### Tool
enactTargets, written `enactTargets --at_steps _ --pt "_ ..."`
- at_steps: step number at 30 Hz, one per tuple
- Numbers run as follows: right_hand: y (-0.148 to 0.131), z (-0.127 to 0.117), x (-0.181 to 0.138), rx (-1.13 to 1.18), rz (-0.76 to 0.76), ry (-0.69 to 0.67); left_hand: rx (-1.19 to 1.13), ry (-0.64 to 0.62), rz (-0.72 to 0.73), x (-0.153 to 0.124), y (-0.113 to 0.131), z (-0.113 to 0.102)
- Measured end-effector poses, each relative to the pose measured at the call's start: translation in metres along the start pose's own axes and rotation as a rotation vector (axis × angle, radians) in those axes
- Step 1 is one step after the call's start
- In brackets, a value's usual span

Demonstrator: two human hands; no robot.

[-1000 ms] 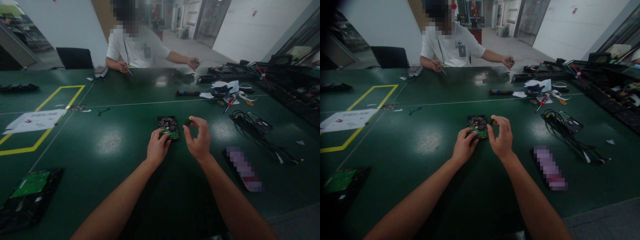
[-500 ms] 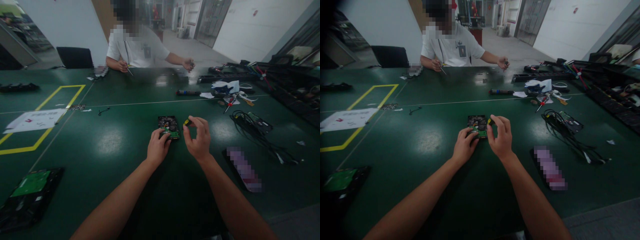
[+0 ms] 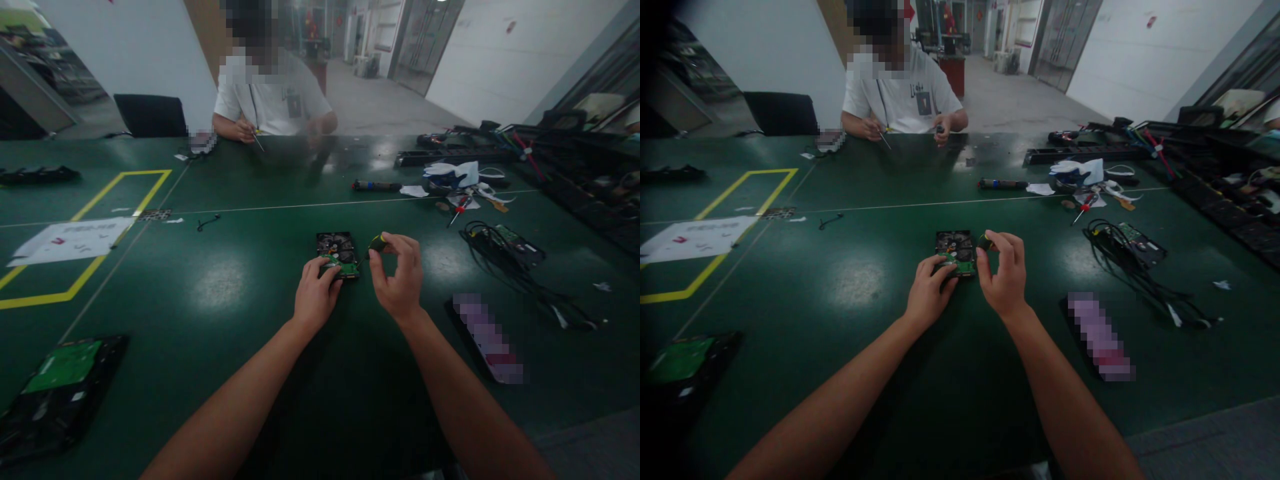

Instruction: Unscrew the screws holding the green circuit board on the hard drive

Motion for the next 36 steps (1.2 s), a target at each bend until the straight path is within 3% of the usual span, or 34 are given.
enactTargets --at_steps 6,12,18,22,25,31,36 --pt "0.002 0.001 -0.002 0.005 0.004 0.018 0.010 -0.003 -0.005 0.001 -0.001 0.001" --pt "0.013 0.010 -0.007 0.174 0.059 -0.042 0.009 0.002 -0.005 0.000 0.000 0.000" --pt "0.002 0.002 0.000 0.013 0.010 -0.032 0.010 0.004 0.001 0.000 0.000 0.000" --pt "-0.004 -0.005 0.006 0.036 0.035 -0.058 0.009 0.008 0.001 -0.001 -0.001 0.000" --pt "-0.001 -0.005 0.007 0.180 0.139 -0.090 0.005 0.005 -0.004 -0.001 -0.001 0.000" --pt "0.008 0.001 0.017 0.702 0.334 -0.135 -0.001 0.003 -0.003 0.000 0.000 -0.001" --pt "0.012 0.003 0.027 0.917 0.471 -0.230 0.004 -0.005 0.000 -0.001 -0.001 0.000"
Point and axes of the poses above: each hand's wrist, its own x-axis towards the middle knuckle, its own z-axis out of the palm, y = z × x, the point moved 4 cm from there along x, towards the middle knuckle, and after that the axes turned 15 degrees about -y, right-handed, at the moved point
